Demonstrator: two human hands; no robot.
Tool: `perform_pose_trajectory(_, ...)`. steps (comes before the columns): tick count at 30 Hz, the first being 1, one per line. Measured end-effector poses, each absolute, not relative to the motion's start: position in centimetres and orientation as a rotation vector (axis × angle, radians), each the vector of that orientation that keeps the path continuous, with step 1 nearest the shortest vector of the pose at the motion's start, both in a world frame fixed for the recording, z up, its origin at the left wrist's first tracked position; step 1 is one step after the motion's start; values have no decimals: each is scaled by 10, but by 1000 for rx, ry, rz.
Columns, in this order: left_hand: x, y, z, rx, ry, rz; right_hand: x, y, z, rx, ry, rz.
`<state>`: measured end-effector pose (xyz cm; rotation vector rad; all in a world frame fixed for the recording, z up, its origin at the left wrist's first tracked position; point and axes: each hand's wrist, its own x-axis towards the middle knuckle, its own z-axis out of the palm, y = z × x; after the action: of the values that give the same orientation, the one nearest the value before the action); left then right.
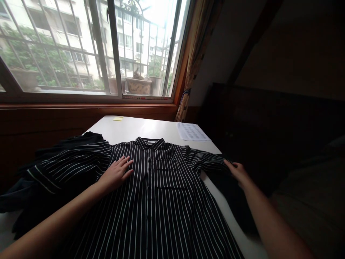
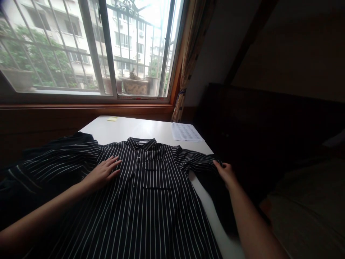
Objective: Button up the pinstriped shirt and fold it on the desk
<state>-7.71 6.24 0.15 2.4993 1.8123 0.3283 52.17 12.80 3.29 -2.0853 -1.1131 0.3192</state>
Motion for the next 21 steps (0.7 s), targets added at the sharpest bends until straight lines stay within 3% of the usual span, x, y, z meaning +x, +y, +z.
perform_pose_trajectory(10, -74, 96, 5, 2459, 1905, 309, 539, 162, 27, -2171, -947, 432)
perform_pose_trajectory(21, -47, 187, 16, 2349, 2056, 474, 545, 152, 62, -2435, -1251, -17)
